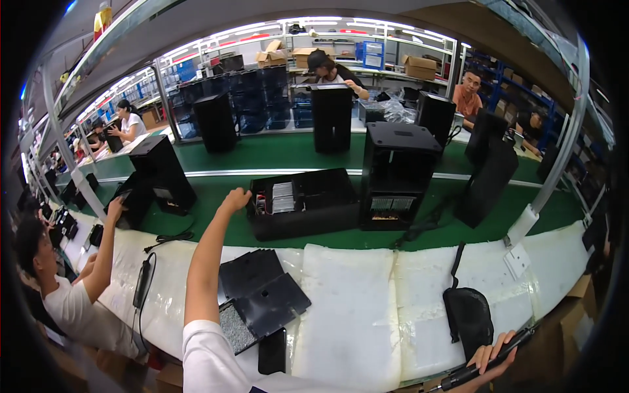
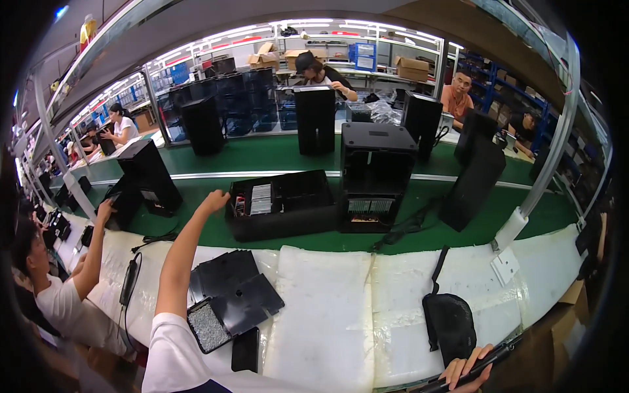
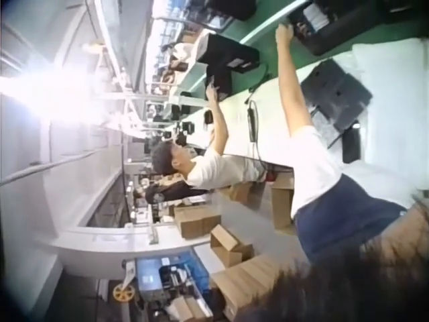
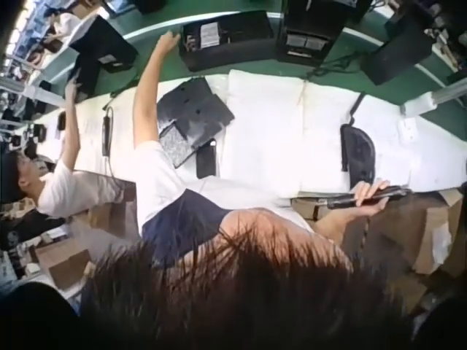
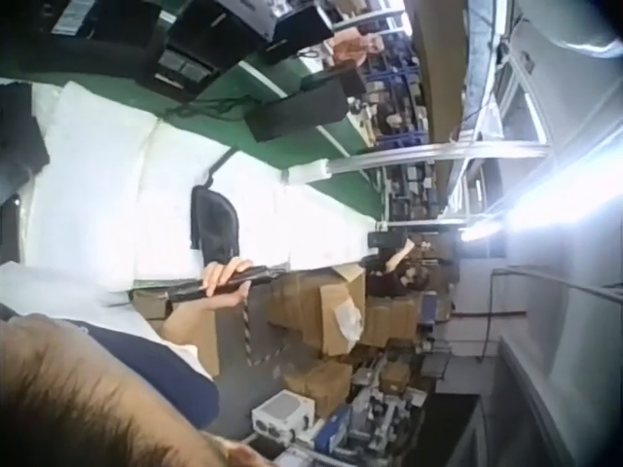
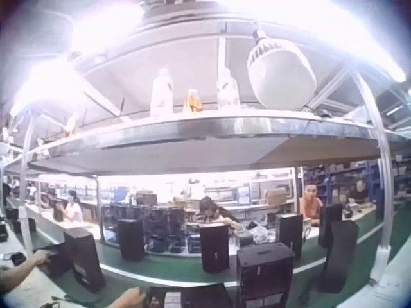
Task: Assembling internal components and using an electric screwdriver to secure parts of an electronic device on a manufacturing line.
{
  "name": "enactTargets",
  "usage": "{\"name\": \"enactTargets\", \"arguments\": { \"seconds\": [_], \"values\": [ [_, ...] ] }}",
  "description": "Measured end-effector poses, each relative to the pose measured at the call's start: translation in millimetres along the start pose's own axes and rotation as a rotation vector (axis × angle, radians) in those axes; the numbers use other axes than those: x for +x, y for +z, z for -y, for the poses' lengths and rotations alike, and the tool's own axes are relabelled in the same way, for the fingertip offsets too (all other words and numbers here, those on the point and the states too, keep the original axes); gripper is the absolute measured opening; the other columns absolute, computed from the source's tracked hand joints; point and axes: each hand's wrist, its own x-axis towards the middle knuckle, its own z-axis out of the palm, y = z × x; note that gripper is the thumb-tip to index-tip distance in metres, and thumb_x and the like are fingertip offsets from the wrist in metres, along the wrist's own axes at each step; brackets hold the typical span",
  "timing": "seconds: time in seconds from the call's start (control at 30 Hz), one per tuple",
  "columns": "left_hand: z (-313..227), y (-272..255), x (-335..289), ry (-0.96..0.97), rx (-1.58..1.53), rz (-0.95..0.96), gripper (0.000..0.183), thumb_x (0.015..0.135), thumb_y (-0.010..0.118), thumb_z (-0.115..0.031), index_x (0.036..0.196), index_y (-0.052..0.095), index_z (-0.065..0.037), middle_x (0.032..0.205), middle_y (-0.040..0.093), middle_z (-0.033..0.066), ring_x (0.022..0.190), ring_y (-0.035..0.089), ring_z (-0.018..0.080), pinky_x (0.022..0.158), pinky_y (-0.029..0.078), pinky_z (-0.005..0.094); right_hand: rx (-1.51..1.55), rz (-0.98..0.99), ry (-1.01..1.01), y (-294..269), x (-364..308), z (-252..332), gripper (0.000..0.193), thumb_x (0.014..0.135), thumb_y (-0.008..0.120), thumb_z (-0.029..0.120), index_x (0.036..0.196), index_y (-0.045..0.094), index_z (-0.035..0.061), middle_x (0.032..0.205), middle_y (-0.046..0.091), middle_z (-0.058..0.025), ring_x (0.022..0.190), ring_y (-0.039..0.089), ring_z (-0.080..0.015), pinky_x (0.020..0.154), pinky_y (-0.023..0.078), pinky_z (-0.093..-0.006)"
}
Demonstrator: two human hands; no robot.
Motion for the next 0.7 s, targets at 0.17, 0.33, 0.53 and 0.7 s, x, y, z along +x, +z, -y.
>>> {"name": "enactTargets", "arguments": {
  "seconds": [0.17, 0.33, 0.53, 0.7],
  "values": [
    [-24, 37, 2, -0.001, -0.221, 0.22, 0.055, 0.089, 0.055, -0.048, 0.102, 0.066, 0.003, 0.109, 0.064, 0.0312, 0.106, 0.06, 0.0467, 0.092, 0.05, 0.0462, -0.001, -0.043, -0.033, 7, -11, 7, 0.026, 0.105, 0.036, 0.028, 0.1, 0.03, 0.0035, 0.07, 0.039, -0.0078, 0.03, 0.036, -0.0161, 0.033, 0.04, -0.0287],
    [-48, 18, -65, 0.434, -0.073, -0.336, 0.026, 0.092, 0.053, -0.018, 0.112, 0.059, -0.003, 0.113, 0.063, 0.0185, 0.102, 0.062, 0.0379, 0.083, 0.053, 0.0475, -0.059, -0.036, -0.047, 0, -14, 11, 0.026, 0.105, 0.035, 0.027, 0.102, 0.031, 0.0019, 0.07, 0.04, -0.0086, 0.032, 0.04, -0.0163, 0.032, 0.04, -0.0288],
    [-46, -19, -106, 0.988, 0.429, -0.169, 0.044, 0.078, 0.056, -0.002, 0.122, 0.055, -0.008, 0.131, 0.051, 0.0092, 0.119, 0.053, 0.0279, 0.084, 0.053, 0.0431, -0.027, -0.117, 0.016, 1, -7, -8, 0.028, 0.103, 0.041, 0.029, 0.099, 0.032, 0.003, 0.068, 0.04, -0.0067, 0.03, 0.037, -0.0142, 0.028, 0.038, -0.0269],
    [-54, -27, -98, 1.177, 0.642, -0.256, 0.038, 0.078, 0.059, -0.008, 0.116, 0.058, -0.008, 0.126, 0.054, 0.0084, 0.115, 0.054, 0.0244, 0.095, 0.046, 0.0356, -0.005, -0.092, 0.104, 12, -1, -22, 0.025, 0.103, 0.041, 0.026, 0.098, 0.034, 0.0022, 0.068, 0.041, -0.0069, 0.03, 0.038, -0.0147, 0.029, 0.04, -0.0286]
  ]
}}
